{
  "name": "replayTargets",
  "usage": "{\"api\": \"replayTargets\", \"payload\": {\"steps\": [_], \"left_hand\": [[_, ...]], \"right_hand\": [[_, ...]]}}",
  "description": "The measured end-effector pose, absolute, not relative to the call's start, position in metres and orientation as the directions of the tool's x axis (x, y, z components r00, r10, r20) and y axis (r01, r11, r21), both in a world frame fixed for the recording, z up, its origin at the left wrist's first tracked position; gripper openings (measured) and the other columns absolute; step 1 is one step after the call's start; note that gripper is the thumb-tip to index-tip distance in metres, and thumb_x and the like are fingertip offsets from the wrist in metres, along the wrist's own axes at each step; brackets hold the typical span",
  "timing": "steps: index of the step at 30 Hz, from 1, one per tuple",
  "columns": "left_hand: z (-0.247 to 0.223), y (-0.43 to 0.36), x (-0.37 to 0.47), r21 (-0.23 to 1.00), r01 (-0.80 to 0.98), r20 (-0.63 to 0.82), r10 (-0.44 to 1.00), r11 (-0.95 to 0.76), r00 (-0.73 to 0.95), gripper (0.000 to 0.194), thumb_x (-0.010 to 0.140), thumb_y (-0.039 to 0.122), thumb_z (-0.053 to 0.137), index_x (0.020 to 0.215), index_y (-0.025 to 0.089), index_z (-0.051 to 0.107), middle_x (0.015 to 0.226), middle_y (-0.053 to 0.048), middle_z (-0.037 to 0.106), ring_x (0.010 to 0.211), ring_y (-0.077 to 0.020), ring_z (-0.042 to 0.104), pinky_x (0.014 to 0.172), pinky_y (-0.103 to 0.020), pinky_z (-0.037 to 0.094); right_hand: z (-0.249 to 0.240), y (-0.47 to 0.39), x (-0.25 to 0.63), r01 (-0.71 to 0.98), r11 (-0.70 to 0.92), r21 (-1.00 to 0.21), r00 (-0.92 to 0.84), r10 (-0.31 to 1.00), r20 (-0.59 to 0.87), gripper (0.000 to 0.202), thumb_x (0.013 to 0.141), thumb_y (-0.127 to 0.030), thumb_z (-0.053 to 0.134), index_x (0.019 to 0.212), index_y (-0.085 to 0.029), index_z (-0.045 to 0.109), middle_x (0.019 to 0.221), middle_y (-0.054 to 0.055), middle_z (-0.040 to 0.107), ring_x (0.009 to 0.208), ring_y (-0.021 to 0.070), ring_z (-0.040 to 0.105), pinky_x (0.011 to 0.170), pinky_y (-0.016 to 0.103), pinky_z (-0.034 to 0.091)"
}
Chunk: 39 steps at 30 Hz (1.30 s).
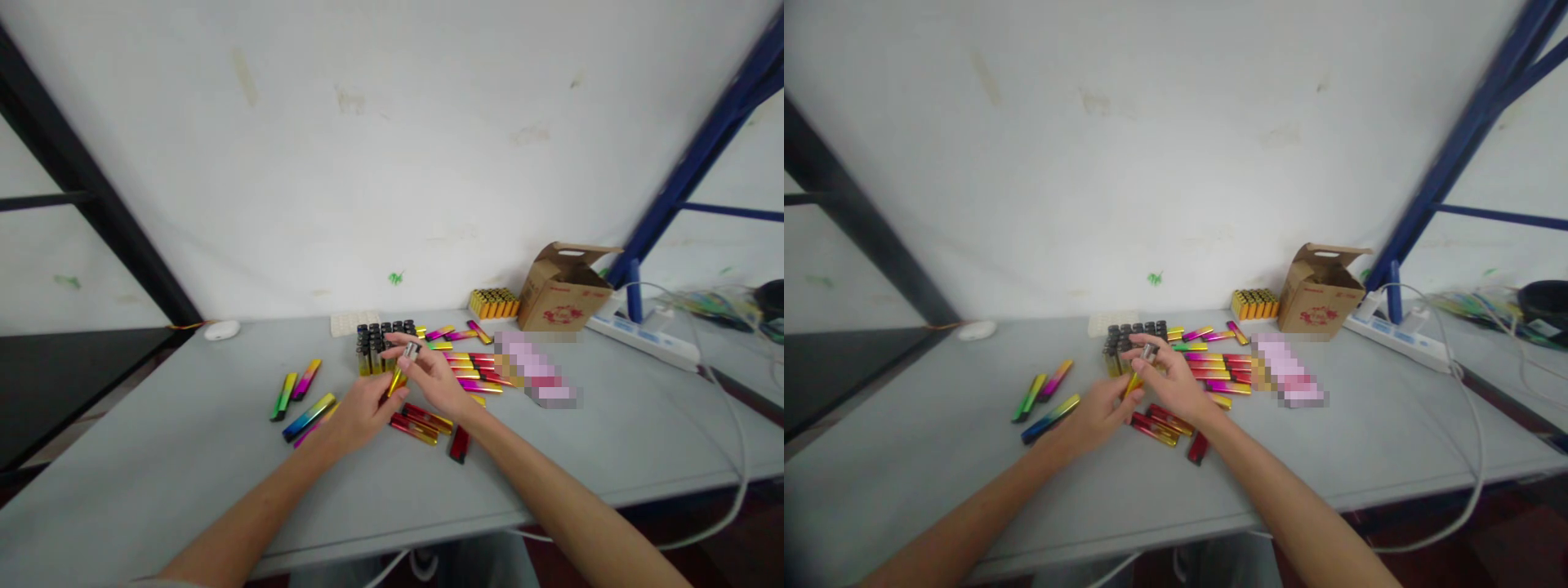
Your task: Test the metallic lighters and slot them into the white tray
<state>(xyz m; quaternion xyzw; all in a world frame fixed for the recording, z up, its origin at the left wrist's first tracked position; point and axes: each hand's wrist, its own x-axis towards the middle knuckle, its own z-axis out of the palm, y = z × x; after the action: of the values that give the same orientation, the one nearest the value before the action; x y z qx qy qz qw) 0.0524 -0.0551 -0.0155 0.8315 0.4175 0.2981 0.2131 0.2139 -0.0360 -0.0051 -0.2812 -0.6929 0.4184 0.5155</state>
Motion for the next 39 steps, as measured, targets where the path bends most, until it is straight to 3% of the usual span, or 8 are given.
{"api": "replayTargets", "payload": {"steps": [4,7,10,15,20,27,33,39], "left_hand": [[-0.017,-0.053,0.051,0.631,0.543,0.333,0.825,-0.554,0.456,0.039,0.093,0.048,0.035,0.070,0.020,0.050,0.053,0.003,0.053,0.052,-0.0133,0.050,0.053,-0.025,0.038],[-0.020,-0.051,0.048,0.665,0.492,0.369,0.820,-0.562,0.437,0.045,0.097,0.046,0.026,0.080,0.019,0.057,0.052,0.004,0.051,0.050,-0.0128,0.049,0.056,-0.025,0.039],[-0.022,-0.053,0.046,0.670,0.480,0.369,0.815,-0.566,0.446,0.047,0.098,0.042,0.023,0.086,0.017,0.061,0.051,0.004,0.050,0.051,-0.0130,0.050,0.057,-0.025,0.040],[-0.017,-0.063,0.052,0.606,0.511,0.381,0.787,-0.609,0.486,0.041,0.097,0.037,0.029,0.082,0.018,0.062,0.059,0.001,0.058,0.060,-0.0136,0.055,0.061,-0.025,0.043],[-0.018,-0.059,0.054,0.595,0.517,0.495,0.787,-0.615,0.367,0.021,0.092,0.032,0.044,0.096,0.019,0.060,0.082,-0.002,0.066,0.071,-0.0136,0.061,0.063,-0.024,0.047],[-0.020,-0.052,0.052,0.690,0.448,0.511,0.821,-0.568,0.255,0.015,0.089,0.031,0.052,0.098,0.020,0.056,0.082,-0.002,0.064,0.072,-0.0137,0.063,0.062,-0.024,0.050],[-0.030,-0.049,0.056,0.836,0.241,0.455,0.868,-0.493,0.197,0.028,0.081,0.033,0.066,0.096,0.022,0.045,0.086,-0.001,0.062,0.079,-0.0162,0.066,0.070,-0.028,0.053],[-0.024,-0.052,0.059,0.882,0.139,0.392,0.864,-0.451,0.315,0.027,0.086,0.032,0.060,0.108,0.019,0.052,0.097,-0.006,0.066,0.090,-0.0179,0.064,0.079,-0.030,0.050]], "right_hand": [[-0.003,-0.036,0.211,-0.175,0.418,-0.892,-0.345,0.822,0.453,0.033,0.090,-0.047,0.051,0.091,-0.020,0.068,0.116,0.009,0.066,0.112,0.0216,0.060,0.098,0.040,0.046],[-0.001,-0.031,0.213,-0.394,0.333,-0.857,-0.103,0.910,0.401,0.030,0.089,-0.051,0.051,0.098,-0.023,0.060,0.084,0.003,0.069,0.082,0.0174,0.066,0.079,0.035,0.054],[0.004,-0.024,0.226,-0.549,0.329,-0.768,0.114,0.940,0.321,0.026,0.084,-0.048,0.060,0.097,-0.027,0.054,0.065,-0.007,0.054,0.059,0.0108,0.057,0.057,0.023,0.051],[0.005,-0.013,0.246,-0.684,0.007,-0.729,-0.087,0.992,0.092,0.032,0.086,-0.054,0.050,0.088,-0.023,0.054,0.057,-0.007,0.040,0.044,0.0078,0.039,0.036,0.016,0.029],[-0.004,-0.012,0.236,-0.653,-0.086,-0.752,-0.206,0.976,0.067,0.025,0.081,-0.045,0.059,0.091,-0.022,0.056,0.069,-0.003,0.056,0.063,0.0137,0.058,0.053,0.024,0.046],[-0.006,-0.021,0.229,-0.424,0.193,-0.885,-0.175,0.941,0.289,0.028,0.081,-0.048,0.064,0.094,-0.024,0.055,0.091,0.002,0.072,0.086,0.0181,0.066,0.079,0.032,0.049],[0.003,-0.035,0.224,-0.239,0.402,-0.884,-0.166,0.880,0.445,0.027,0.080,-0.045,0.066,0.096,-0.024,0.057,0.122,0.007,0.064,0.112,0.0208,0.058,0.095,0.037,0.046],[-0.009,-0.036,0.217,-0.032,0.613,-0.789,-0.194,0.771,0.606,0.018,0.081,-0.038,0.067,0.085,-0.023,0.058,0.122,0.008,0.057,0.120,0.0225,0.051,0.104,0.042,0.038]]}}
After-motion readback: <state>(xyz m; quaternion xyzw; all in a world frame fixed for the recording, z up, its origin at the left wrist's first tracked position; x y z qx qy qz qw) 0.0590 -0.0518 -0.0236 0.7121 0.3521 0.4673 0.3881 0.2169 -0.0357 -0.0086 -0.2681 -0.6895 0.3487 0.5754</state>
